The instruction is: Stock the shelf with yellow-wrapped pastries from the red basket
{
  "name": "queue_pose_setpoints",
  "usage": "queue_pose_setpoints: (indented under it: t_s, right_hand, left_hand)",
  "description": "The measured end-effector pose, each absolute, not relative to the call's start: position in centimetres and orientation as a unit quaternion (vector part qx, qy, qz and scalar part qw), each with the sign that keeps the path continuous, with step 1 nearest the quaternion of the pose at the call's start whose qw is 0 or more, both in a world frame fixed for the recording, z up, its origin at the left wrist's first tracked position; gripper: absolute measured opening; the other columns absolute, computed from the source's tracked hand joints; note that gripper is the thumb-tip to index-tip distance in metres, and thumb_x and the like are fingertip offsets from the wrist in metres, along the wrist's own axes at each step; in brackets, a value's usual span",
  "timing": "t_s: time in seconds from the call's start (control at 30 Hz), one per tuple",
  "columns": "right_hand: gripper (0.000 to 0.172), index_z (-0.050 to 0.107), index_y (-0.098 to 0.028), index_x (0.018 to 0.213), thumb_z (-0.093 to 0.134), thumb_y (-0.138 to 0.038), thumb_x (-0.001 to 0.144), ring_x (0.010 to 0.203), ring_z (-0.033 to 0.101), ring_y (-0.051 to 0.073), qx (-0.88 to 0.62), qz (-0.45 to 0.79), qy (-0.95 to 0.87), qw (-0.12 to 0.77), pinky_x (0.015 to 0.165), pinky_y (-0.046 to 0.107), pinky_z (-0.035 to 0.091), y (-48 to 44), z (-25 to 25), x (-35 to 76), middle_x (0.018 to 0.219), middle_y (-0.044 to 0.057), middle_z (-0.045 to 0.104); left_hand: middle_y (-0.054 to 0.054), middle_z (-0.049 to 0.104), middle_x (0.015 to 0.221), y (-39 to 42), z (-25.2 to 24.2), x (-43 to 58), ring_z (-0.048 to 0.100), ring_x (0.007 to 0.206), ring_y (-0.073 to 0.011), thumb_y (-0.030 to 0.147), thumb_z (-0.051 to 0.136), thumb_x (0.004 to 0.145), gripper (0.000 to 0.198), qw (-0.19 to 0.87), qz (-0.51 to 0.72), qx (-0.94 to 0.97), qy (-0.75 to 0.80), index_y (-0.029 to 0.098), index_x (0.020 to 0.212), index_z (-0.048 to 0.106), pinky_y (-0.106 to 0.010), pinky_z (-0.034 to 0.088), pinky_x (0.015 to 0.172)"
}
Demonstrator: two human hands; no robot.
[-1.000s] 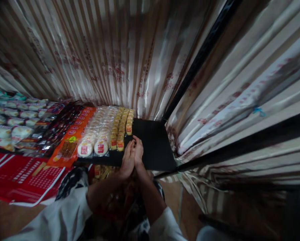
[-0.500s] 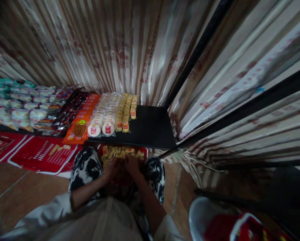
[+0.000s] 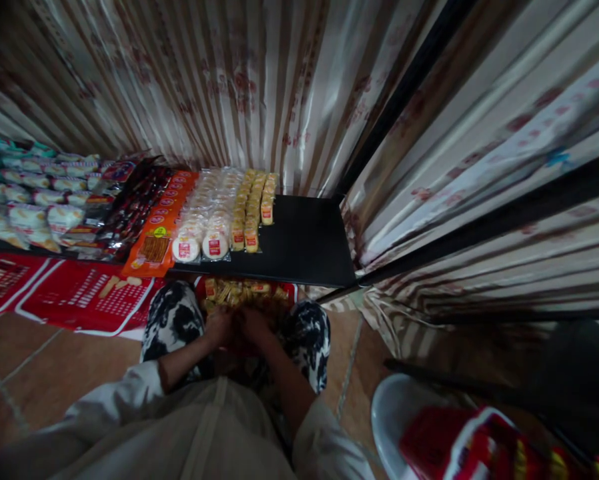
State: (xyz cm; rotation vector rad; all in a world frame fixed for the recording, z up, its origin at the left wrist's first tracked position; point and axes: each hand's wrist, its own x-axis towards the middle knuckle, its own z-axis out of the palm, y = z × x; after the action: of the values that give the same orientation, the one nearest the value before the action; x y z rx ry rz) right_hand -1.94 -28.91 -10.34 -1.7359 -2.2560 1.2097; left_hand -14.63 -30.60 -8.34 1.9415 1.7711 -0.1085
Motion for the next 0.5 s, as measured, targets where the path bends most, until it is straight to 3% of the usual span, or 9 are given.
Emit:
queue_pose_setpoints:
  t_s: [0.3, 0.5]
  right_hand:
    - [0.031, 0.062, -0.016, 0.108, 0.048, -0.015, 0.08, 0.102, 0.058, 0.02, -0.585, 0.379, -0.717, 0.016, 0.088, 0.027, 0.04, -29.4, -10.8, -2.3, 0.11, 0.011, 0.064]
    - [0.028, 0.063, -0.014, 0.103, 0.047, -0.013, 0.08, 0.099, 0.059, 0.02, -0.59, 0.359, -0.723, 0.025, 0.086, 0.026, 0.039, -29.7, -10.2, -2.0, 0.106, 0.011, 0.066]
  left_hand:
    - [-0.015, 0.058, 0.11, -31.4, -9.0, -15.8, 0.047, 0.107, -0.0249, 0.013, 0.046, 0.077, 0.03, 0.241, 0.004, 0.733, 0.636, 0.011, 0.101, 0.064, -0.034, 0.036, 0.095]
    - [-0.009, 0.063, 0.105, -31.6, -9.1, -15.8, 0.051, 0.105, -0.0217, 0.016, 0.045, 0.081, 0.03, 0.286, 0.022, 0.719, 0.633, 0.015, 0.105, 0.063, -0.034, 0.036, 0.097]
